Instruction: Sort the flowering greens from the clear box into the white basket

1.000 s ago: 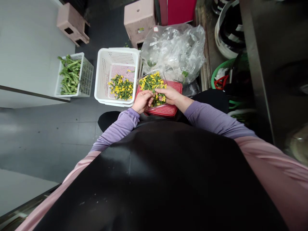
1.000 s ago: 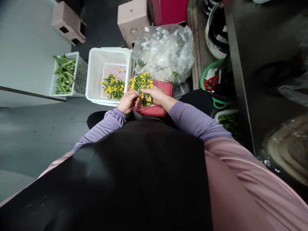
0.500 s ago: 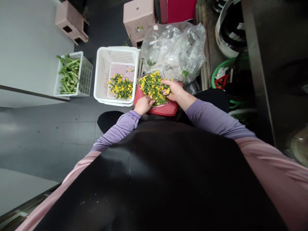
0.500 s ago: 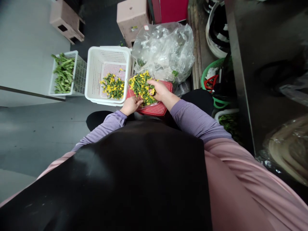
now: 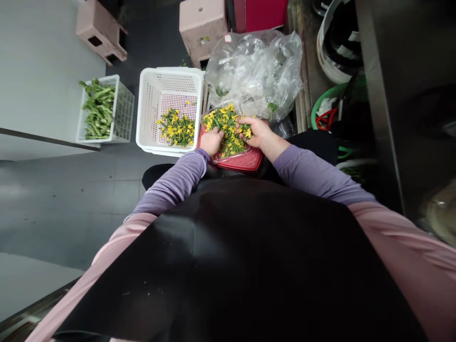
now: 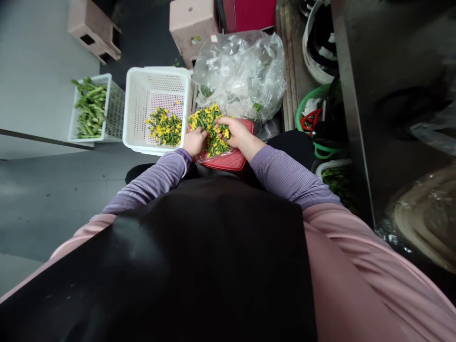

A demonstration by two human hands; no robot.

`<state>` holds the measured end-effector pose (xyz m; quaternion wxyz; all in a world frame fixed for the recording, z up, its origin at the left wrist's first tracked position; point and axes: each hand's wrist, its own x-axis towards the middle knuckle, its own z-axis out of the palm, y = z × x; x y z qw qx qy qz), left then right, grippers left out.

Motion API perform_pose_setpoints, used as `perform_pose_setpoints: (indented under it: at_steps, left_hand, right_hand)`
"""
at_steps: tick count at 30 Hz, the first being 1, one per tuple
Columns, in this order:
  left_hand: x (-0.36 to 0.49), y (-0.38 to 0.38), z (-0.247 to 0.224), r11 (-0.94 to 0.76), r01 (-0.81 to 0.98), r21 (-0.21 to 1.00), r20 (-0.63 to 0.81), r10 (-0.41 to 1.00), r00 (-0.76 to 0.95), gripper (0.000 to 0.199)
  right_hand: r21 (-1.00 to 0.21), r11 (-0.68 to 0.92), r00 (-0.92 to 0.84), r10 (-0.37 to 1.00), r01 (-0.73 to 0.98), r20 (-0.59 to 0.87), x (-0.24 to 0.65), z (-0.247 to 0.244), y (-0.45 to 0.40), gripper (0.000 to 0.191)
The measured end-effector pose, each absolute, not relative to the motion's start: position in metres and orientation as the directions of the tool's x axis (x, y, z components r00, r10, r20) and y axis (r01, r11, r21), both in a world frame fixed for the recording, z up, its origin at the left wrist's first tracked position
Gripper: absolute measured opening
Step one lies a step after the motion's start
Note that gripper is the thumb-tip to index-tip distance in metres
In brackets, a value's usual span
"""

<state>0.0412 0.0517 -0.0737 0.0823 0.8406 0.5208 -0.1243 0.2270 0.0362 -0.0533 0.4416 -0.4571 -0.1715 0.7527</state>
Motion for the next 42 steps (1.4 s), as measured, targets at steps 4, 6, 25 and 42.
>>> perform_pose_setpoints:
  at_steps: [4,6,25,42]
  left_hand:
    - [0.029,0.057,-0.079,-0.406,0.899,0.162,-0.224,0.872,0.435,0.022]
    - [0.031,0.059,-0.077,-0.311,0.890,0.334,-0.168,0.909,0.381,0.013]
    - [0.025,0.009,-0.048,0.481,0.245,0.842,-0.539,0.772,0.338,0.022]
    - [0.012,0.028,-0.055,0.571,0.259,0.779,-0.595,0.543,0.593,0.031]
  right_hand:
    - [-0.692,-0.547,-0.135,0.820,-0.471,-0.557,0.225,-0.057,0.038,0.020]
    - [-0.743,-0.537,-0.112,0.833,-0.400,-0.542,0.223,-0.059,0.037,0.019]
    - [-0.807,0.182,-0.512,0.843,0.562,-0.167,0.216,-0.059,0.017,0.009]
    - [-0.693,0.434,-0.642,0.765,0.576,-0.055,0.222,-0.063,0.022,0.013]
